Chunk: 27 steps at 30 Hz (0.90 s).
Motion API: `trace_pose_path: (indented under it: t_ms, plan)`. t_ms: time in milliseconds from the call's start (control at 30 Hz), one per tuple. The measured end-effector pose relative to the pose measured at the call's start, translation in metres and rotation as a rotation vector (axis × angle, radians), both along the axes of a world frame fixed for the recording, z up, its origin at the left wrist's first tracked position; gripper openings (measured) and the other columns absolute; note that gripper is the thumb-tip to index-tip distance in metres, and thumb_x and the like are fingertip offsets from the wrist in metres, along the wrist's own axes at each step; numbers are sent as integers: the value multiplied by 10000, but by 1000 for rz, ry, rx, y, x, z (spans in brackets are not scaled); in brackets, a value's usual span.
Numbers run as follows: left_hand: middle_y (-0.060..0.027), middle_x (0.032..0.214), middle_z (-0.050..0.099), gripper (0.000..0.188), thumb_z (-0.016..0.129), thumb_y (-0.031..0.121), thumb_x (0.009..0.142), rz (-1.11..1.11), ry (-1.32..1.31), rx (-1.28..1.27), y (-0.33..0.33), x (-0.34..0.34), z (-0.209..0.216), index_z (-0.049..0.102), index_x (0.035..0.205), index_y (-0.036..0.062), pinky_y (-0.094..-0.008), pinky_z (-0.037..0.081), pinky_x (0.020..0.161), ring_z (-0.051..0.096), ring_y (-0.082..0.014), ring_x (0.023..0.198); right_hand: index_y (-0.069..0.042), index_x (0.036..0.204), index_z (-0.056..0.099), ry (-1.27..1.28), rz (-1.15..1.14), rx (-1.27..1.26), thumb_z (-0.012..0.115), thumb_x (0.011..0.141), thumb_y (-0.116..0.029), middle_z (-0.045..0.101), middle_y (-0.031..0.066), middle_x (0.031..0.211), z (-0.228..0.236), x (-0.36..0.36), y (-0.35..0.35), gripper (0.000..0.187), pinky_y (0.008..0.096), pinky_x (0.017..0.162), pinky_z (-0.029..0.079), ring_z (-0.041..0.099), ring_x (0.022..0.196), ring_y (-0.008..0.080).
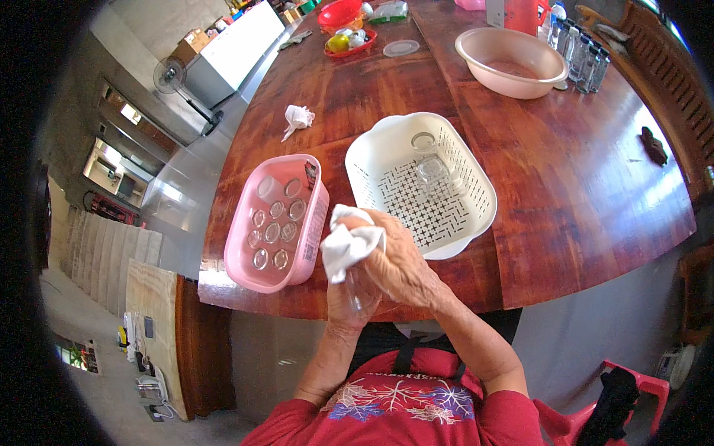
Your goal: The person dries small clear glasses one by one using a white cloth. They pick up each glass from a white plastic basket, wipe it thoroughly, and place it into a pink plastic basin.
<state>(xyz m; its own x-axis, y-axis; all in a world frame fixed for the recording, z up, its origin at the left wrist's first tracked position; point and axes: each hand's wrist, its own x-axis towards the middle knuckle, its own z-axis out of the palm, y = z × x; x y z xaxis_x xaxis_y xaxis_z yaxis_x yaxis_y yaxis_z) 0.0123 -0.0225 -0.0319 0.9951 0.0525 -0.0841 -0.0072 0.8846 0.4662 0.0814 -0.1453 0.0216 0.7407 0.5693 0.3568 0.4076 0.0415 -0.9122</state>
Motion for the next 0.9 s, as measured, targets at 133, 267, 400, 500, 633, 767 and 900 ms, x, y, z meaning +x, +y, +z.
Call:
trace_pose_path:
  t_ms: [133,267,400,500,633,767,900]
  plan:
    - [-79,1210,558,543,435,471,925,156,-35,221,2,13,15,457,1252,38,-392,445,942,535,-230,1102,-22,1278,423,571,-24,111,391,951,-445,482,124,1144,-14,-20,0,536,311,859,407,498,969,195]
    - [-84,1138,587,566,397,520,928,332,87,48,7,20,19,491,1194,30,-391,479,890,550,-227,1058,16,1314,353,52,-173,37,442,934,-294,462,180,1207,-41,-41,3,498,349,894,413,512,1018,295]
    - [-80,1079,584,570,416,533,917,196,-55,-26,10,19,-4,445,1230,58,-388,532,794,576,-219,990,18,1241,424,-45,-330,214,527,839,-23,506,196,1106,-54,-44,14,416,368,842,450,534,952,345]
    - [-78,1119,568,572,464,516,903,227,94,259,-13,14,32,416,1260,71,-386,533,795,573,-219,1009,38,1172,498,-32,-420,183,400,894,12,522,147,1088,-53,-30,5,297,309,840,432,542,976,228]
    - [-54,1162,539,505,520,462,898,63,53,231,-1,8,22,431,1266,129,-298,523,780,568,-173,1011,36,1275,391,-308,-511,-78,497,878,-62,419,246,1216,-28,-24,6,422,429,895,422,465,1091,378]
    - [-58,1235,496,616,455,493,916,98,38,-101,3,25,26,339,1354,76,-320,446,938,501,-189,1123,20,1257,471,-643,-464,-232,604,714,-18,306,281,1313,-24,-39,3,560,468,1004,345,352,1204,419]
    - [-86,1084,596,493,537,513,868,69,67,45,20,17,5,556,1099,78,-364,476,885,571,-218,1002,-28,1094,598,-785,-320,-443,572,737,-120,394,143,1320,-34,-48,-6,370,405,911,403,383,1209,323]
